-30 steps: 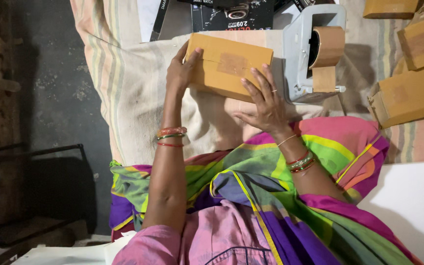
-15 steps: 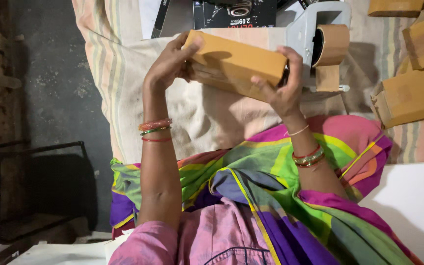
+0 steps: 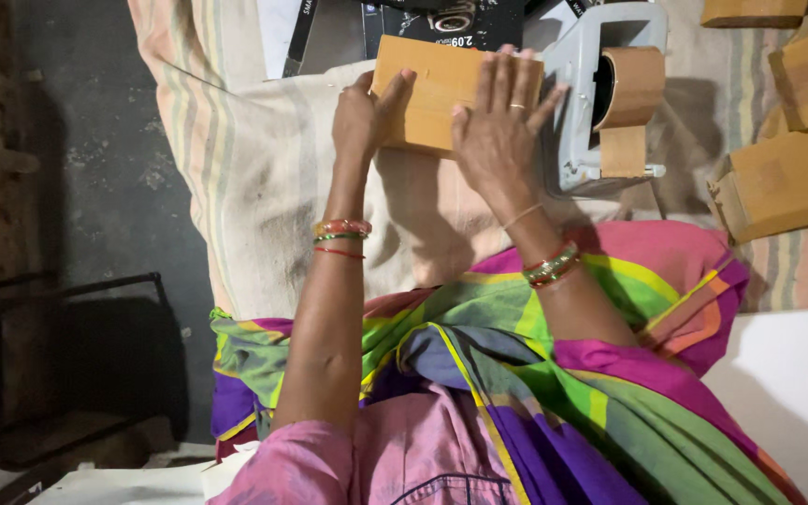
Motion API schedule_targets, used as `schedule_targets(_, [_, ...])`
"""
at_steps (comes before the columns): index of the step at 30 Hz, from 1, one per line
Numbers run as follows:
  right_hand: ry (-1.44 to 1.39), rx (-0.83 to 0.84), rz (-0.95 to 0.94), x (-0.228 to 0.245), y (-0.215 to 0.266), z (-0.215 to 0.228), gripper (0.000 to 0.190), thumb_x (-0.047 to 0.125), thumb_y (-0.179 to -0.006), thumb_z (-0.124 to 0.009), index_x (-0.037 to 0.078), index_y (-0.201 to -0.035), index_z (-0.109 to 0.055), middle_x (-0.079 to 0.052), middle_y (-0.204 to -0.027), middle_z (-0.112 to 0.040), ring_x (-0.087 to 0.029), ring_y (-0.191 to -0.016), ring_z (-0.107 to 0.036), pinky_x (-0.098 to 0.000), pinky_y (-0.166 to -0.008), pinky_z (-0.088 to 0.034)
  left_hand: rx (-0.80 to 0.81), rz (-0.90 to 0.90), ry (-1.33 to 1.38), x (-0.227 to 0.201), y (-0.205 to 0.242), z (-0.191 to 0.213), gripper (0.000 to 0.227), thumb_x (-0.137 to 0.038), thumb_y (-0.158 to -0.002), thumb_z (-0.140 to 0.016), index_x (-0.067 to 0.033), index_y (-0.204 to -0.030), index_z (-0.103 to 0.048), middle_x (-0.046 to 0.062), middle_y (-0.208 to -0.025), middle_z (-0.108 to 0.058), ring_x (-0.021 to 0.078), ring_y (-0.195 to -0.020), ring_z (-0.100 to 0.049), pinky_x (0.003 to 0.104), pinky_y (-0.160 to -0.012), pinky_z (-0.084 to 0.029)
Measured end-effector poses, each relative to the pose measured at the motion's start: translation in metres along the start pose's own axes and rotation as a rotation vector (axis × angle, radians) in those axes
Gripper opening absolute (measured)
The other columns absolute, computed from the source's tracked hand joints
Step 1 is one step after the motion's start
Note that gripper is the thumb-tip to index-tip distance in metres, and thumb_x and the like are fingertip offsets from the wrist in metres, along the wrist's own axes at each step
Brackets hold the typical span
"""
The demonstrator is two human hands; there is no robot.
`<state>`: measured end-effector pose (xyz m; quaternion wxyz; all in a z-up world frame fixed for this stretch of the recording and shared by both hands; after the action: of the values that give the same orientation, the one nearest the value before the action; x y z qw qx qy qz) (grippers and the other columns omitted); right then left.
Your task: The person packs smart watches into cardboard boxes. She opens a smart watch box, places it into a larger shipping box, closes the flaps, and seals the box with packing tape using a tape dispenser. She repeats this process for multiple units.
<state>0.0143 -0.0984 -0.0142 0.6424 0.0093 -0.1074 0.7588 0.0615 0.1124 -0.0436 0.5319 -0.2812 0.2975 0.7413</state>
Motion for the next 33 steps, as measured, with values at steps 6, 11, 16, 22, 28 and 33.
schedule_targets(6, [-0.061, 0.11, 0.192, 0.053, -0.031, 0.01, 0.065, 0.039, -0.108, -0.034, 0.013, -0.166, -0.021, -0.012, -0.172, -0.013, -0.037, -0.157, -0.004, -0.0711, -0.12, 0.0, -0.059, -0.091, -0.122, 0.012, -0.01, -0.016, 0.072, -0.067, -0.098, -0.039, -0.01, -0.135, -0.063, 0.022, -0.112, -0.072, 0.0406, -0.113, -0.064, 0.051, -0.095, -0.051])
schedule_targets(11, [-0.099, 0.052, 0.336, 0.06, -0.047, 0.015, 0.063, 0.038, -0.109, -0.034, 0.017, -0.167, -0.023, -0.01, -0.173, -0.018, -0.034, -0.159, -0.008, -0.0706, -0.122, -0.003, -0.023, 0.047, -0.189, 0.01, -0.009, -0.014, 0.066, -0.067, -0.098, -0.034, -0.0253, -0.141, -0.06, 0.023, -0.128, -0.064, 0.0407, -0.116, -0.064, 0.052, -0.097, -0.05])
schedule_targets(16, [-0.106, 0.069, 0.265, 0.031, -0.05, 0.023, 0.059, 0.04, -0.11, -0.034, 0.02, -0.165, -0.025, -0.012, -0.17, -0.023, -0.036, -0.156, -0.01, -0.0718, -0.119, -0.001, -0.01, 0.046, -0.163, 0.003, -0.003, -0.004, 0.071, -0.073, -0.092, -0.035, -0.0266, -0.14, -0.06, 0.021, -0.124, -0.063, 0.0399, -0.113, -0.064, 0.052, -0.093, -0.05])
schedule_targets(22, [-0.063, 0.006, 0.094, -0.01, -0.045, 0.016, 0.065, 0.044, -0.112, -0.038, 0.007, -0.164, -0.026, -0.02, -0.169, -0.024, -0.039, -0.156, -0.01, -0.0662, -0.123, -0.006, -0.017, -0.098, -0.006, -0.001, 0.001, -0.004, 0.078, -0.076, -0.093, -0.038, -0.0157, -0.133, -0.068, 0.02, -0.11, -0.076, 0.038, -0.113, -0.069, 0.049, -0.097, -0.053])
schedule_targets(28, [-0.317, -0.079, -0.01, -0.045, -0.041, -0.018, 0.07, 0.04, -0.112, -0.051, -0.003, -0.161, -0.025, -0.023, -0.171, -0.018, -0.039, -0.159, -0.01, -0.0464, -0.129, -0.019, -0.03, -0.068, -0.11, 0.013, -0.017, -0.019, 0.067, -0.066, -0.098, -0.044, -0.0138, -0.133, -0.067, 0.02, -0.112, -0.074, 0.0395, -0.117, -0.062, 0.05, -0.093, -0.051])
schedule_targets(33, [-0.691, -0.213, 0.069, -0.078, -0.042, -0.036, 0.065, 0.029, -0.115, -0.059, 0.001, -0.164, -0.026, -0.024, -0.175, -0.014, -0.035, -0.163, -0.016, -0.0429, -0.136, -0.022, -0.055, -0.17, -0.084, 0.014, -0.05, -0.046, 0.062, -0.037, -0.107, -0.053, 0.0019, -0.153, -0.038, 0.025, -0.124, -0.068, 0.035, -0.113, -0.068, 0.042, -0.093, -0.056])
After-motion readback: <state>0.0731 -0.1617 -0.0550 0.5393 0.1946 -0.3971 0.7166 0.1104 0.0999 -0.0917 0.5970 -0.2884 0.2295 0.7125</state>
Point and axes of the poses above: each hand's wrist, its own y-axis away from the middle knuckle, its own z-axis out of the back of the hand, x = y × z, the point moved 3 cm from there along -y, towards the middle knuckle
